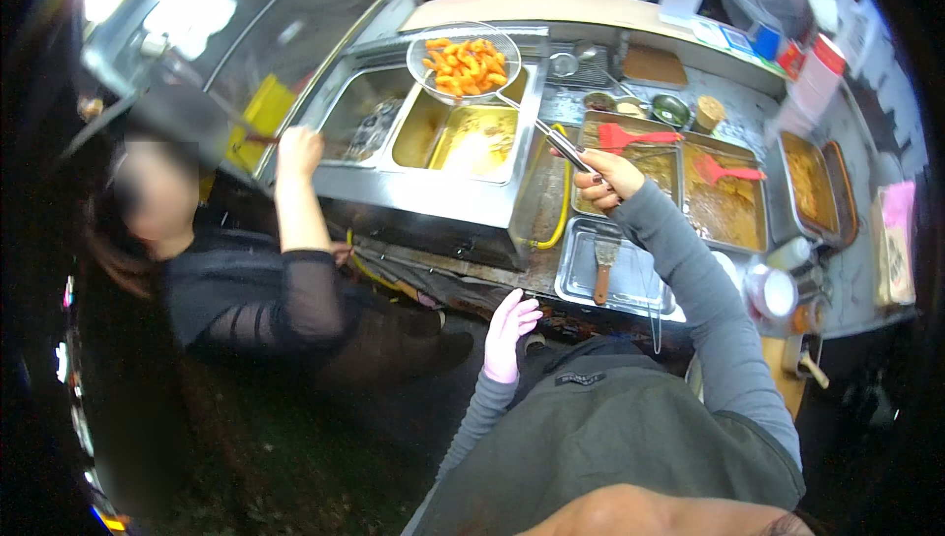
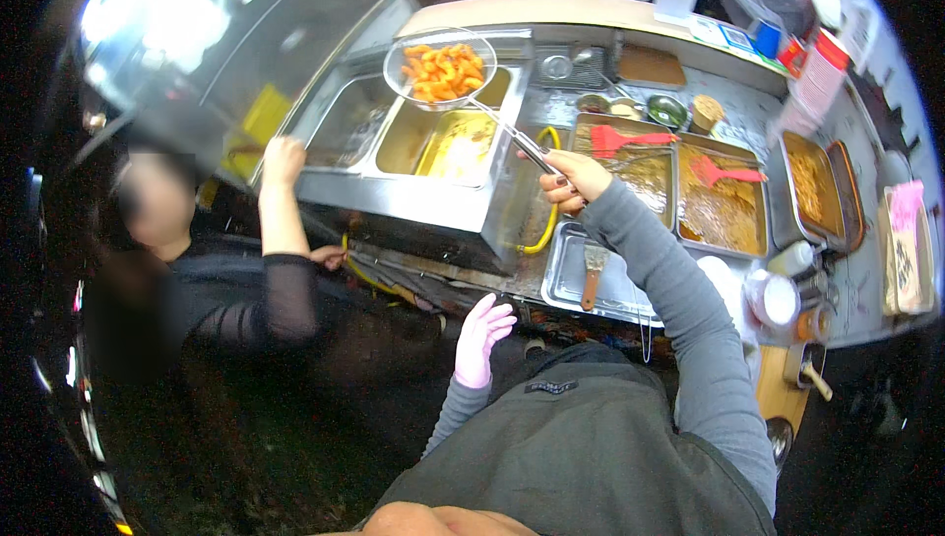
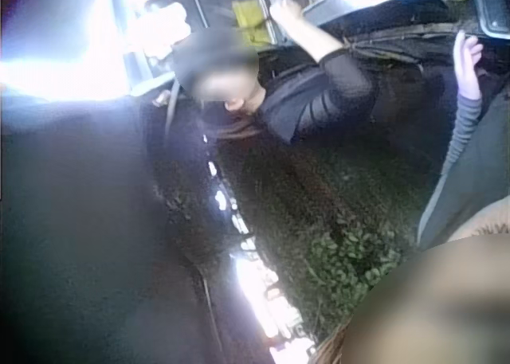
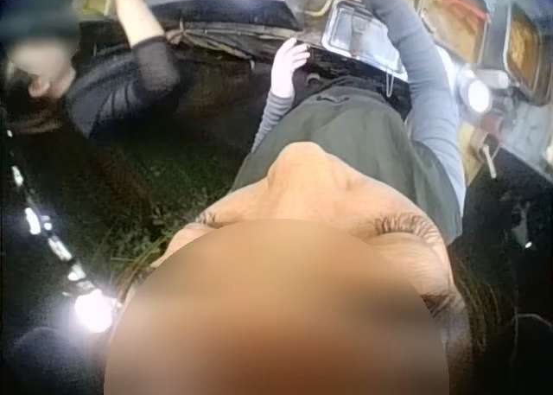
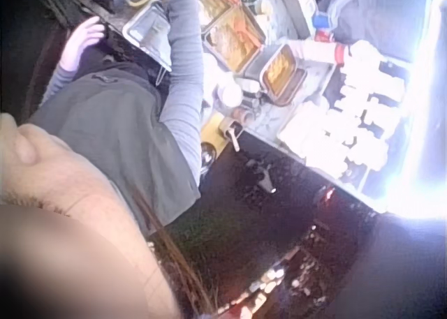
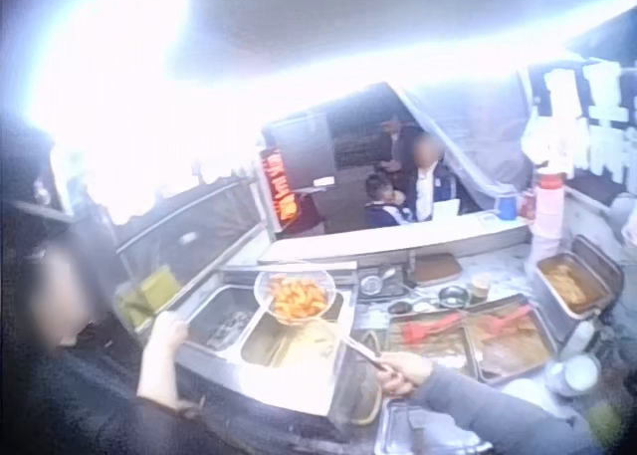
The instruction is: The person uses tongs and chopsticks to remove fried items from a fryer and places them into a paper cone. They add lettuce, sauce, and other toppings, then hand the assembled food to a customer. The process is repeated for a second order.
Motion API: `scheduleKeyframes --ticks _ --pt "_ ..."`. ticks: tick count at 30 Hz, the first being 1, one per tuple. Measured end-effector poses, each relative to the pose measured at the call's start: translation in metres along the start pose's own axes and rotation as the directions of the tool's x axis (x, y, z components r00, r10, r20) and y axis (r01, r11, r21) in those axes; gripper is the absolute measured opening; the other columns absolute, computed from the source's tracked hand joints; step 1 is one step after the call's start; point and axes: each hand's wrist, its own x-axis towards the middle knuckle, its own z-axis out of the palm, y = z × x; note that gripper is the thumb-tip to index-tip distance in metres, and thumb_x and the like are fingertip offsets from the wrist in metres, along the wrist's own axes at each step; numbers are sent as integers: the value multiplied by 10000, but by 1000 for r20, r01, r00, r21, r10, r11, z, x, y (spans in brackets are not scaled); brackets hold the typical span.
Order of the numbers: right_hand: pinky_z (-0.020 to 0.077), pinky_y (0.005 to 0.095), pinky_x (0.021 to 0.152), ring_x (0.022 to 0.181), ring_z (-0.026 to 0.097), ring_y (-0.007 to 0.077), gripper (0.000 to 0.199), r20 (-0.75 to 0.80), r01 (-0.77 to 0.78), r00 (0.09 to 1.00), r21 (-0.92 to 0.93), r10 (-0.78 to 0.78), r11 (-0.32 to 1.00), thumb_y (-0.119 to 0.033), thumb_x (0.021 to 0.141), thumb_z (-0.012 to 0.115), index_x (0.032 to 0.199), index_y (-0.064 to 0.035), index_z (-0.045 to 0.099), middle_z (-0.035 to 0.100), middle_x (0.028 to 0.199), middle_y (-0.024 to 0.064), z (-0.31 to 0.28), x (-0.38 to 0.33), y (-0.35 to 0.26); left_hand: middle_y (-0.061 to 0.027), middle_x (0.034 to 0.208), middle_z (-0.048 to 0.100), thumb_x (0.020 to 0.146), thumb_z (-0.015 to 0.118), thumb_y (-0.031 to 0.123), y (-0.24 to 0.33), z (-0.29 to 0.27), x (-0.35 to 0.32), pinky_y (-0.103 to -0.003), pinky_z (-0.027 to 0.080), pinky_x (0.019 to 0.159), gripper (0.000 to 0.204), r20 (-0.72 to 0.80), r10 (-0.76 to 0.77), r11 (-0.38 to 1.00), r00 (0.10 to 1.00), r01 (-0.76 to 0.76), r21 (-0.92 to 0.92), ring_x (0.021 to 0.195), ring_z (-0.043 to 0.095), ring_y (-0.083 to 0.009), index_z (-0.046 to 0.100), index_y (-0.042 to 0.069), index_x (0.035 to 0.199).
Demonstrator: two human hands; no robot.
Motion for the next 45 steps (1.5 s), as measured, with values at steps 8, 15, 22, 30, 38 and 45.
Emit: scheduleKeyframes --ticks 8,15,22,30,38,45 --pt "151 148 329 427 224 7 391 -329 305 907 79 -264 949 -237 994 366 1380 -168 362 311 632 -54 -8 -249 62 -155 1088 608 967 397 365 -20 90 47 -323 462 870 493 454 -229 966 861 142 218 953 603 -217 493 -48 1219" --pt "186 167 322 398 238 26 434 -937 450 274 -76 -218 890 -170 983 325 1415 -166 281 317 594 -39 64 -457 213 -126 997 637 986 366 340 -62 201 55 -300 471 837 463 719 -536 835 444 152 528 878 614 -178 524 -35 1206" --pt "242 211 351 405 254 54 447 -953 384 -302 -133 -12 914 -193 988 397 1425 -159 311 326 576 -23 123 -562 348 -117 854 652 955 474 251 -209 321 -38 -262 498 689 367 800 -571 821 -185 -159 549 737 610 -137 553 -35 1171" --pt "334 233 441 544 362 71 504 -892 387 -451 -178 18 905 -41 940 434 1423 -148 336 431 749 -4 68 -597 468 -278 796 615 894 495 283 -392 434 -161 -408 524 384 466 239 -964 221 -120 141 965 523 641 -356 374 -76 1166" --pt "494 377 632 734 635 230 508 -726 -439 -537 -195 -429 877 -115 906 556 1387 -108 393 630 1080 170 37 -615 488 -265 689 621 868 479 158 -395 448 -136 -389 534 387 307 363 -931 363 34 -24 932 494 641 -338 486 -124 988" --pt "502 429 592 679 622 364 540 -713 -649 -487 -92 -505 755 -181 893 585 1393 -137 384 639 975 219 38 -605 484 -258 649 619 877 449 144 -391 457 -128 -365 534 390 317 362 -932 362 14 -45 931 484 642 -314 506 -149 984"
